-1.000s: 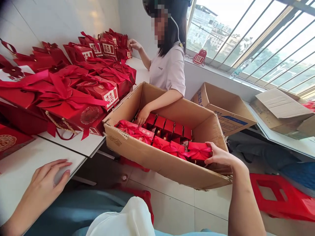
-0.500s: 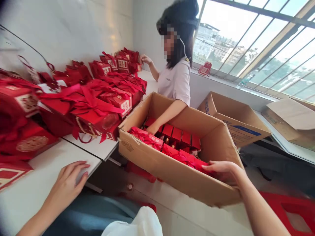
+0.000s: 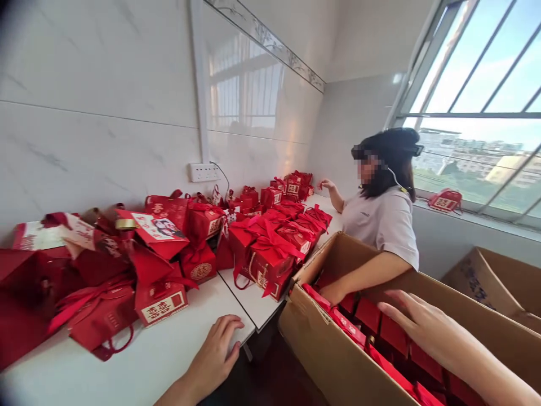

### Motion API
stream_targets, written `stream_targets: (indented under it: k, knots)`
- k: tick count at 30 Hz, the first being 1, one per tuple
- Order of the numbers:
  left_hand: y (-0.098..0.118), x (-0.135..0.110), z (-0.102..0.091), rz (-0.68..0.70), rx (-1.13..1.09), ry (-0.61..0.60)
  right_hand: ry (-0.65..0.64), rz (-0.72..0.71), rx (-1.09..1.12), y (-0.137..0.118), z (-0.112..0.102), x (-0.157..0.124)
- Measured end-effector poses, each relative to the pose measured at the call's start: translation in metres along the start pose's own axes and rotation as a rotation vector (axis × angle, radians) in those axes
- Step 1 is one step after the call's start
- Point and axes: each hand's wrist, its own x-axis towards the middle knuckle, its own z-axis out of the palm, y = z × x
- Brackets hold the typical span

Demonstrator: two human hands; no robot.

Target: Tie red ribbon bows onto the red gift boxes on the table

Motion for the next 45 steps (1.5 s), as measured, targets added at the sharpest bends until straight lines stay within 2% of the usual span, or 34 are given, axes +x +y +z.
stream_targets:
  k: [2,4,7,11,14,19,22,25,29,32,37,40,45]
  knots:
    - [-0.001,0.0,-0.01,0.028,-0.035,0.023,-0.183,-0.136,-0.006,-0.045,0.02,0.017]
    - [-0.008,-0.004,-0.029,0.069,-0.035,0.065,-0.227,-0.342,0.035,-0.094,0.038,0.024]
    - [-0.026,-0.024,-0.068,0.127,0.046,0.135,-0.216,-0.584,0.108,-0.162,0.063,0.021]
    - [-0.048,-0.068,-0.112,0.149,0.194,0.184,-0.228,-0.848,0.323,-0.234,0.099,0.006]
    - [-0.058,-0.089,-0.127,0.109,0.203,0.272,-0.269,-0.951,0.534,-0.284,0.134,-0.012]
    - [-0.074,-0.096,-0.139,-0.095,0.187,0.418,-0.309,-0.999,0.841,-0.367,0.192,-0.059]
    - [-0.085,-0.102,-0.148,-0.216,0.176,0.514,-0.383,-1.017,0.983,-0.405,0.223,-0.091]
    - [-0.096,-0.11,-0.158,-0.358,0.186,0.666,-0.431,-0.972,1.058,-0.425,0.254,-0.115]
    - [-0.106,-0.115,-0.169,-0.509,0.212,0.903,-0.491,-0.942,1.053,-0.429,0.287,-0.132]
    - [-0.113,-0.114,-0.174,-0.572,0.25,1.059,-0.567,-0.982,1.021,-0.424,0.296,-0.137]
    - [-0.124,-0.123,-0.195,-0.684,0.36,1.276,-0.623,-1.005,0.98,-0.42,0.292,-0.141]
    - [-0.129,-0.133,-0.213,-0.785,0.419,1.334,-0.656,-1.05,0.918,-0.42,0.289,-0.145]
    - [-0.14,-0.139,-0.224,-0.922,0.442,1.275,-0.704,-1.121,0.878,-0.419,0.288,-0.15]
